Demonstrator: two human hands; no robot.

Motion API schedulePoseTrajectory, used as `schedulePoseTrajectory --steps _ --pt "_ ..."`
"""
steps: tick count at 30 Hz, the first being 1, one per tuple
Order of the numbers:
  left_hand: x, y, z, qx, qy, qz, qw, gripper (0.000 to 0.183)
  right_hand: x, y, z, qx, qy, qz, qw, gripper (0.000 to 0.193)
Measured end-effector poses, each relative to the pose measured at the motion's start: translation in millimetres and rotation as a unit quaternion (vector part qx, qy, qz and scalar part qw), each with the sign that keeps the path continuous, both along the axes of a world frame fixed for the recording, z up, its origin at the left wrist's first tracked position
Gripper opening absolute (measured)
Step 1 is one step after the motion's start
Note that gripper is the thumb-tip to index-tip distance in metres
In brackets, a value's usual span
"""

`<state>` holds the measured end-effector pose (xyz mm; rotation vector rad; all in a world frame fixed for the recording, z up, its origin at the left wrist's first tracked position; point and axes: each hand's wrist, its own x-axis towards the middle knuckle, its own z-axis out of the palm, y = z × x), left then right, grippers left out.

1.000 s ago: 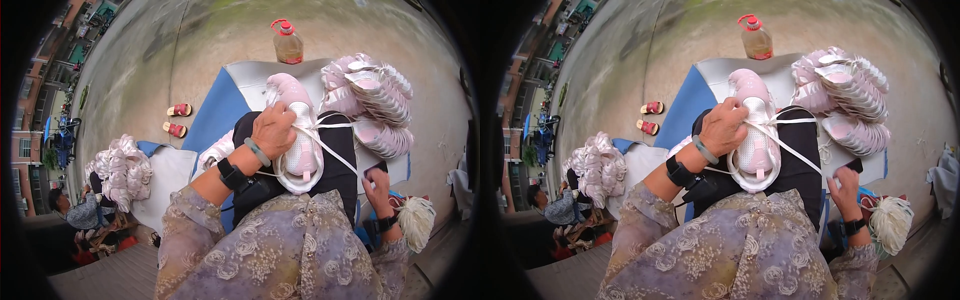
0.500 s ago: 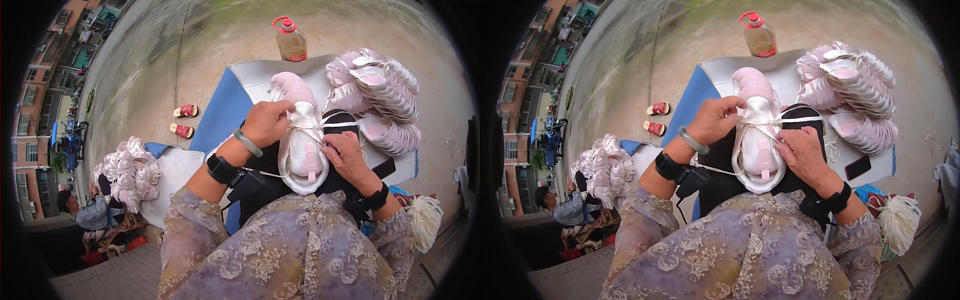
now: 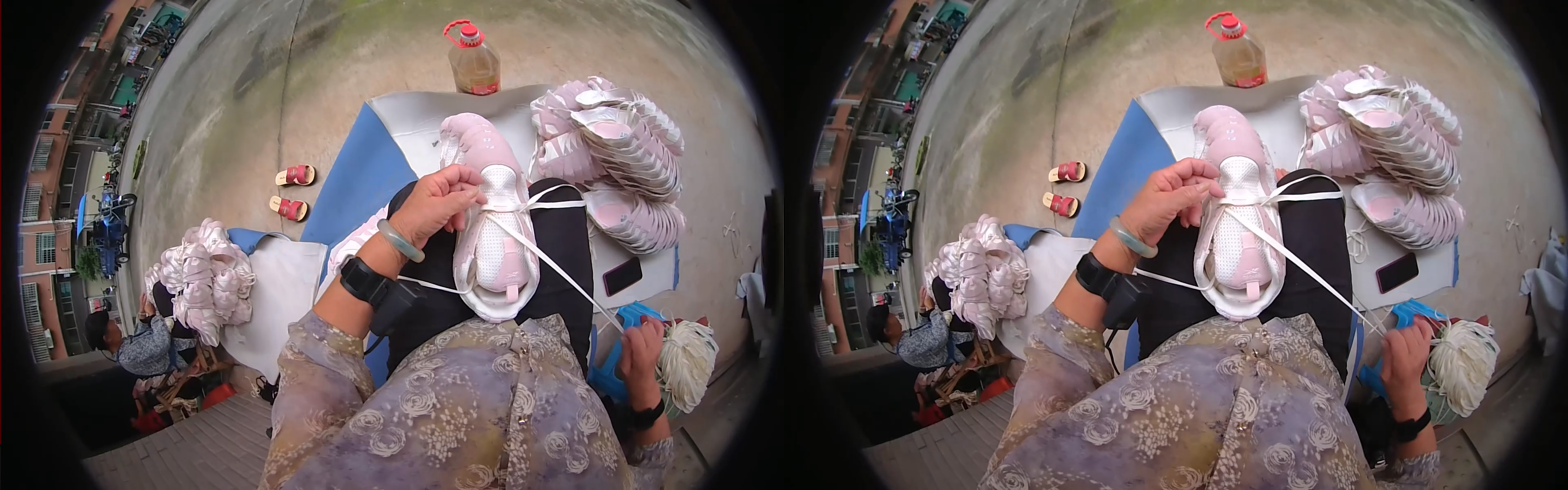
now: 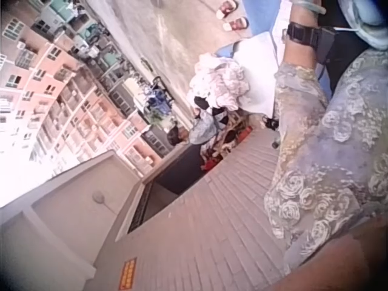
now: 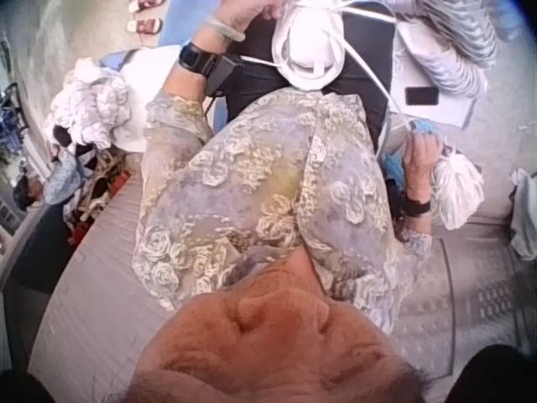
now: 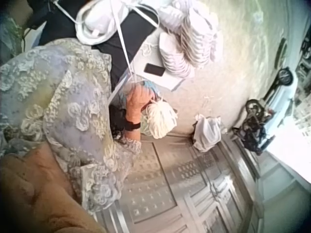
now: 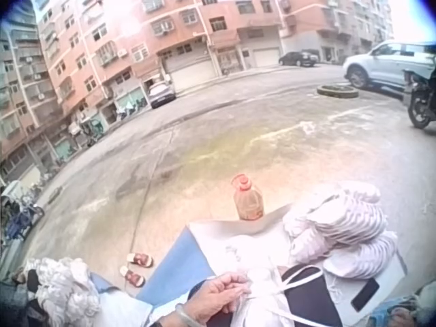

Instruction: The recorder laces a white and pink sneaker while sitting in a component storage area.

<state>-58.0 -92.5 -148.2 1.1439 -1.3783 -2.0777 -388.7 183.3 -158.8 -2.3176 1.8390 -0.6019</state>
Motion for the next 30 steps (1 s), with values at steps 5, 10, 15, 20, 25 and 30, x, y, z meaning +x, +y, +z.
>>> schedulePoseTrajectory --steps 5,10,15,20,25,30 --pt "-2.4 4.3 -14.5 -0.062 -0.052 0.028 0.996 0.02 14.3 8.1 -11.1 0.047 -0.076 -0.004 0.996 0.015" --pt "-15.1 13.2 -13.9 -0.361 -0.183 0.032 0.914 0.022 52.7 -88.9 -5.6 0.012 -0.253 -0.002 0.967 0.028" --pt "-34.8 23.7 2.5 -0.592 -0.252 0.02 0.765 0.04 113.0 -165.0 15.1 0.08 -0.279 -0.02 0.957 0.06" --pt "-36.8 25.9 -10.8 -0.565 -0.276 -0.019 0.778 0.054 131.5 -178.2 10.8 0.067 -0.091 0.017 0.994 0.073" --pt "-37.6 27.5 -12.3 -0.557 -0.275 -0.02 0.784 0.052 130.0 -170.4 6.8 0.079 -0.122 -0.002 0.989 0.064" --pt "-47.5 33.5 -12.0 -0.564 -0.305 -0.004 0.767 0.052 130.7 -169.1 9.4 0.086 -0.144 -0.027 0.986 0.053"
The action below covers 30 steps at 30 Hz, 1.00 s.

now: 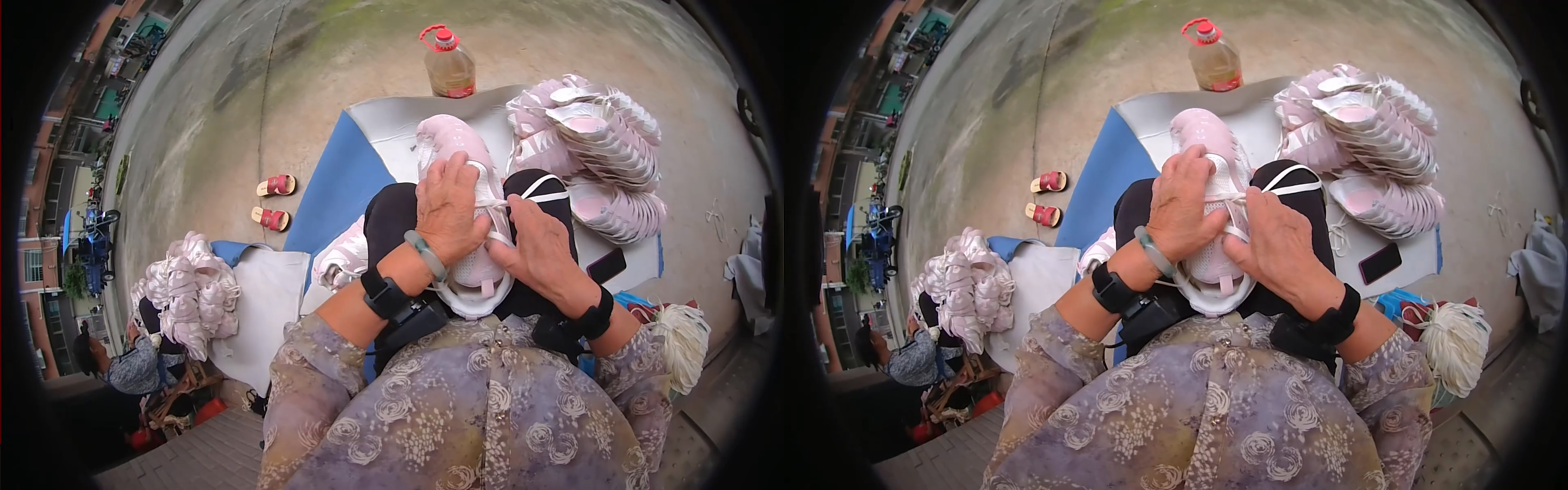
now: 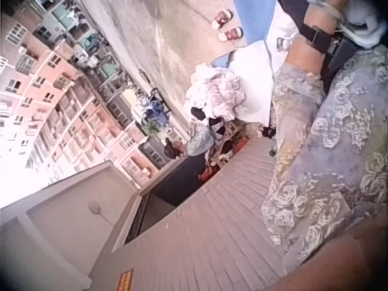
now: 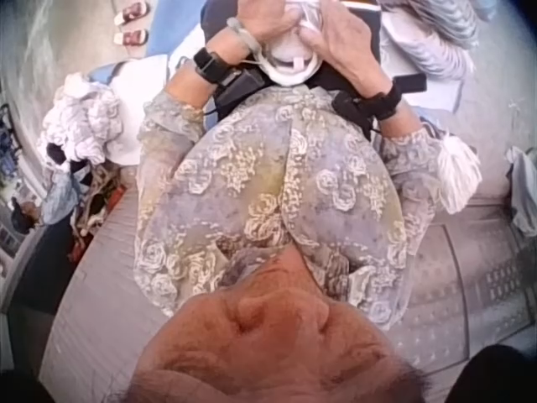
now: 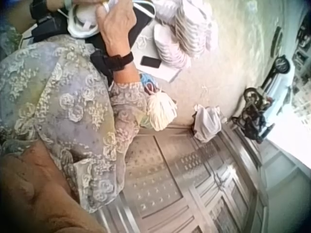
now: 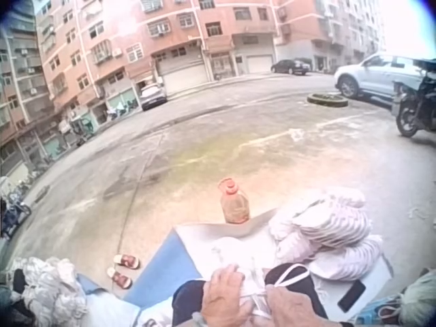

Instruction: The recorder laces a white and pink sneaker while sitting in a component storage area.

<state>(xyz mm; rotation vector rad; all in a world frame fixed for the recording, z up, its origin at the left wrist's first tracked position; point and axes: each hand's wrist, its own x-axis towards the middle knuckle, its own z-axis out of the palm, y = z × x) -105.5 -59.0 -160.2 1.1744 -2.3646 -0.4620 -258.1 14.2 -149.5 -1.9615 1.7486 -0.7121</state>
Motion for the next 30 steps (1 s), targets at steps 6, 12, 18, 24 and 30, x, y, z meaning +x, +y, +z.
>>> schedulePoseTrajectory --steps 6,12,18,24,30 --pt "-2.4 4.4 -5.7 -0.023 -0.011 -0.001 1.0 0.054 1.9 -6.7 -7.2 -0.029 0.025 0.025 0.999 0.025" --pt "-0.8 -2.1 -14.6 -0.025 0.042 -0.028 0.998 0.049 -5.5 -20.1 -21.4 -0.015 0.022 0.051 0.998 0.016" --pt "0.8 -6.4 -11.8 -0.116 -0.009 -0.059 0.991 0.029 -4.6 -35.1 -25.0 0.028 -0.018 0.104 0.994 0.019" --pt "-11.9 -1.7 -5.6 -0.233 -0.1 -0.13 0.959 0.015 -11.5 -24.4 -17.4 0.039 -0.077 0.038 0.996 0.019" --pt "-7.0 6.0 3.4 -0.186 -0.096 -0.142 0.968 0.015 -17.7 -6.5 -11.1 0.1 -0.195 -0.046 0.975 0.04"
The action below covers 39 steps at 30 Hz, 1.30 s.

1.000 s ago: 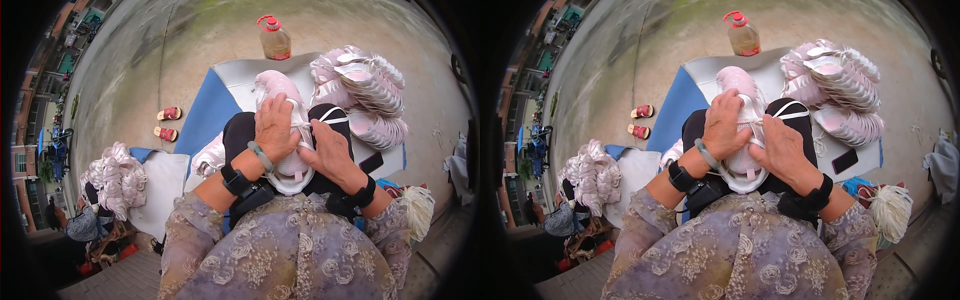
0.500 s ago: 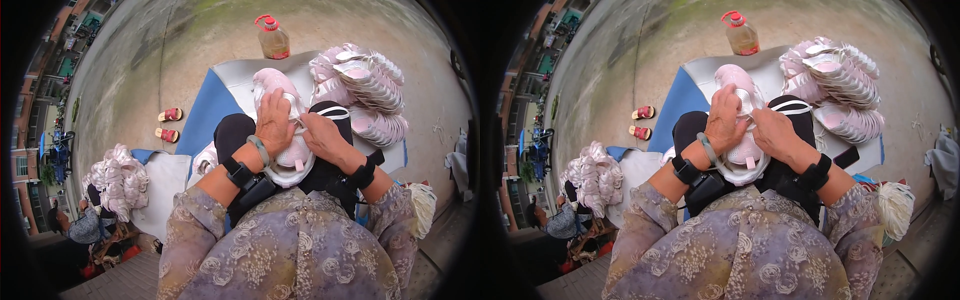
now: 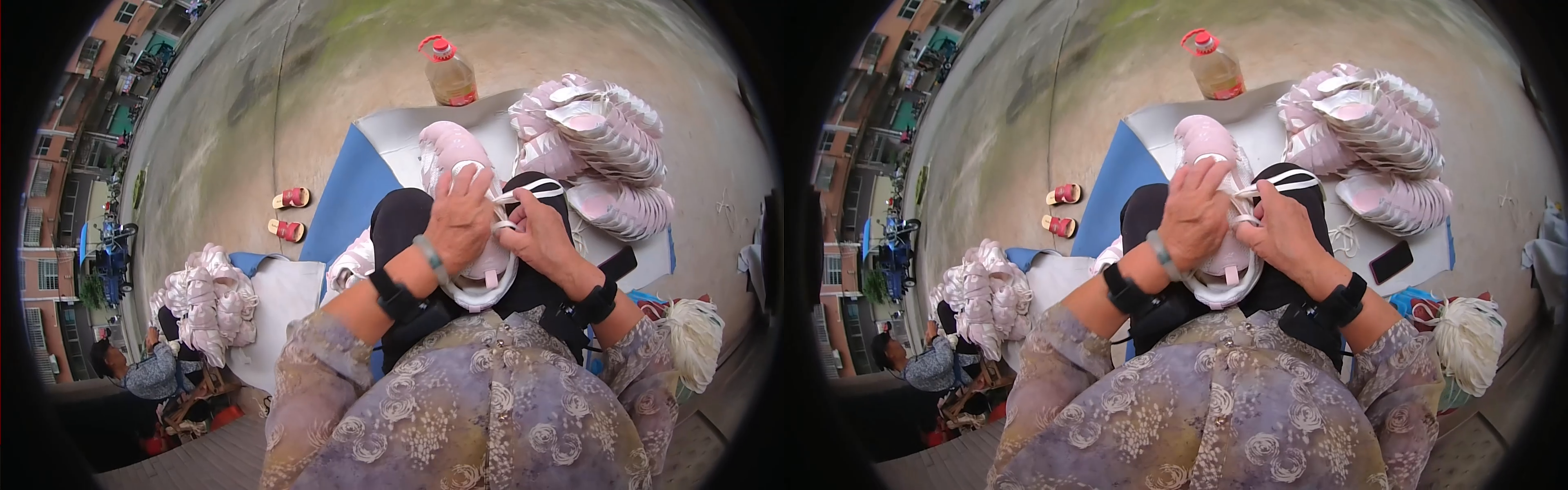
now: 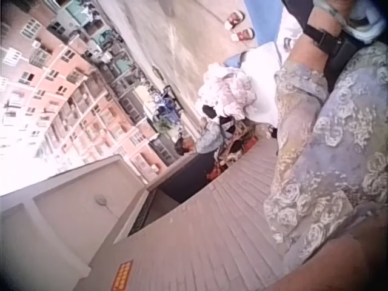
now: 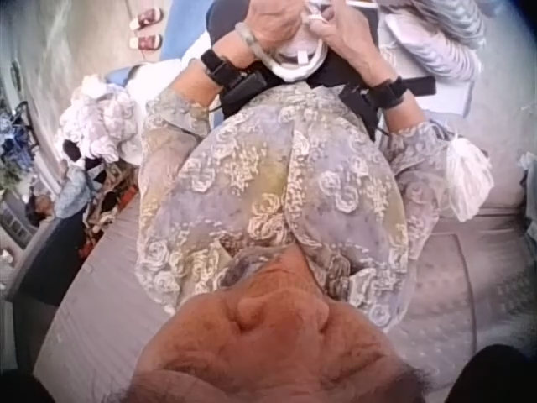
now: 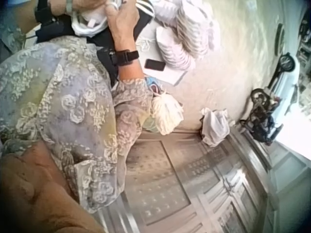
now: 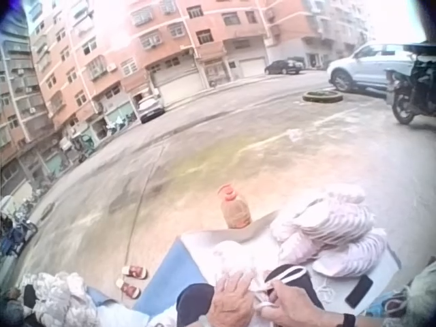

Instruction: The recorder laces a white and pink sneaker while sitting in a component storage area.

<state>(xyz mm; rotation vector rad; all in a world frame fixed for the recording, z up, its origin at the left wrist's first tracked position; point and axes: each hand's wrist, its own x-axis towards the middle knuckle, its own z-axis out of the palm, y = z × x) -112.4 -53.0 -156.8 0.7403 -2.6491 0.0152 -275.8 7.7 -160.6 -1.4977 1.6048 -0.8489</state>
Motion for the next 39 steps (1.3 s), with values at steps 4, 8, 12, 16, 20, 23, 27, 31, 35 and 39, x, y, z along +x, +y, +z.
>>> schedulePoseTrajectory --steps 4,8,12,16,20,23,27,31,35,39 --pt "51.6 12.5 20.4 -0.002 0.072 0.082 0.994 0.01 -7.6 7.6 -8.3 0.058 -0.034 -0.028 0.997 0.06" --pt "203.0 12.2 -10.6 -0.062 0.057 0.295 0.952 0.008 -10.5 9.6 -10.1 0.053 -0.037 -0.053 0.996 0.08" --pt "490.2 88.6 -46.6 -0.039 0.06 0.688 0.722 0.018 -0.5 -2.8 1.3 0.047 -0.035 0.022 0.998 0.086" --pt "426.6 77.0 1.0 0.174 0.4 0.717 0.543 0.019 -13.4 -0.3 -4.5 0.069 -0.031 -0.017 0.997 0.079" --pt "427.2 86.0 14.6 0.236 0.665 0.558 0.436 0.027 -10.8 -16.5 -25.2 0.072 -0.119 -0.028 0.99 0.051" --pt "449.1 70.5 29.0 0.31 0.784 0.374 0.385 0.028 -11.2 -25.0 -34.1 0.082 -0.109 -0.019 0.99 0.033" --pt "432.5 49.5 53.1 0.344 0.851 0.133 0.374 0.028 -9.1 -23.8 -33.2 0.051 -0.114 -0.019 0.992 0.024" --pt "426.2 47.3 77.6 0.285 0.859 0.132 0.404 0.021 -6.7 -14.0 -23.2 0.083 -0.192 -0.012 0.978 0.023" --pt "420.2 60.7 86.5 0.285 0.841 0.225 0.402 0.018 -9.9 1.1 -9.8 0.152 -0.217 -0.008 0.964 0.024" --pt "442.4 85.1 88.5 0.297 0.802 0.281 0.436 0.021 -21.1 14.4 1.0 0.151 -0.211 0.042 0.965 0.023"
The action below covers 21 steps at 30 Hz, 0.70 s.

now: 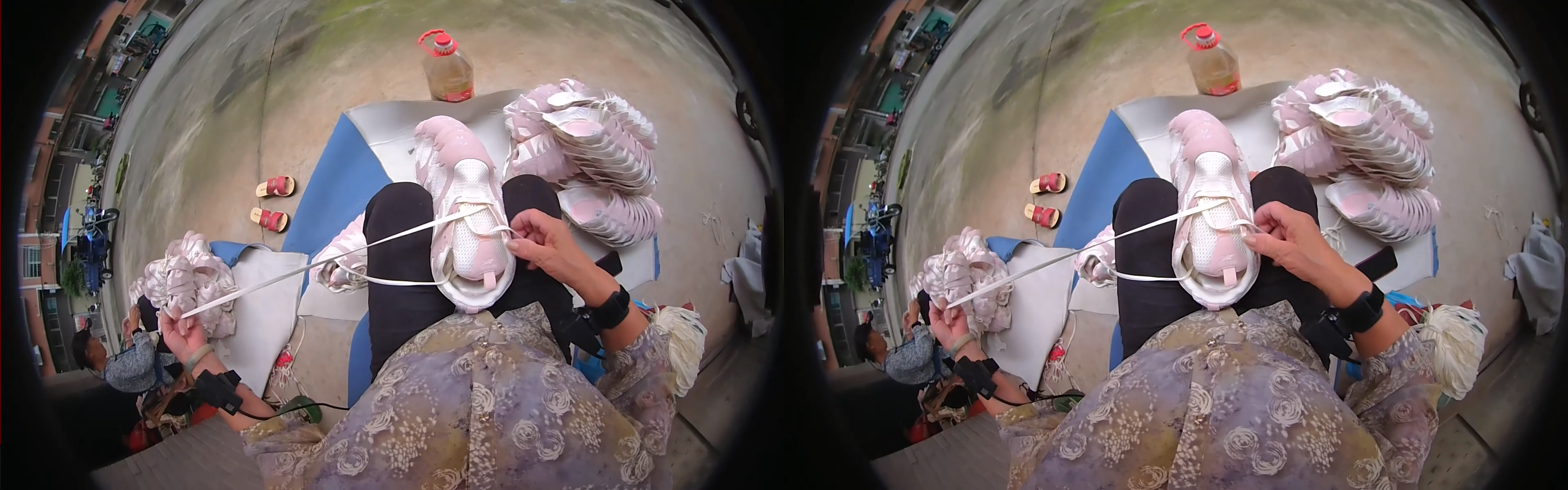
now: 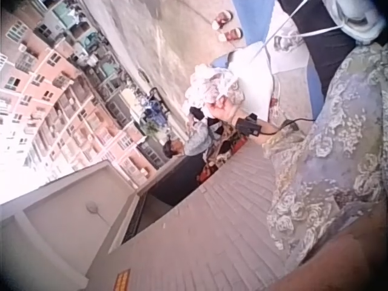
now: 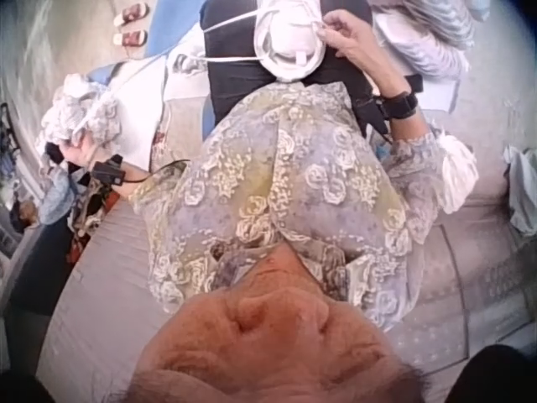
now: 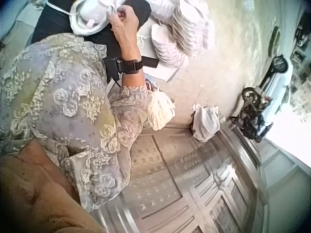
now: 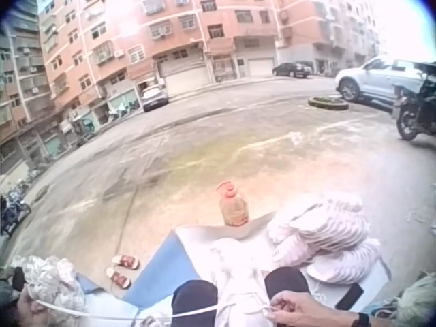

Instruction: The recorder laces a white and pink sneaker while sitting in a component storage area.

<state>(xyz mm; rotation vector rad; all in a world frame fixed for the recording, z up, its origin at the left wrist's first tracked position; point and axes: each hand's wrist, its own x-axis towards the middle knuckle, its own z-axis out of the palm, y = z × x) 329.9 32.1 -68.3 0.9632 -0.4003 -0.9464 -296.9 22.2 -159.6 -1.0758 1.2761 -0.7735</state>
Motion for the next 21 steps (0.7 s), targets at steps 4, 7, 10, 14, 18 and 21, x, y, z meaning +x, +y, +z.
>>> schedulePoseTrajectory --steps 4,7,10,14,18,21 --pt "-5.5 -3.1 -6.1 0.04 0.001 -0.032 0.999 0.022 -21.4 9.2 18.7 0.081 0.021 0.044 0.995 0.021" --pt "-18.8 -9.6 5.4 0.049 -0.021 -0.034 0.998 0.023 -38.6 13.3 58.0 0.069 -0.01 0.062 0.996 0.023" --pt "-34.9 -31.8 15.7 0.037 -0.033 -0.041 0.998 0.023 -70.6 34.2 99.0 -0.027 -0.17 -0.001 0.985 0.024" --pt "-89.0 -89.9 20.5 0.02 -0.071 -0.081 0.994 0.011 -134.4 53.3 137.6 -0.25 -0.344 -0.121 0.897 0.022" --pt "-155.9 -130.9 28.4 -0.007 -0.163 -0.135 0.977 0.008 -197.0 52.2 165.3 -0.358 -0.425 -0.181 0.811 0.027" --pt "-189.3 -146.0 39.4 -0.045 -0.204 -0.175 0.962 0.01 -237.8 56.6 192.9 -0.392 -0.419 -0.235 0.784 0.03"
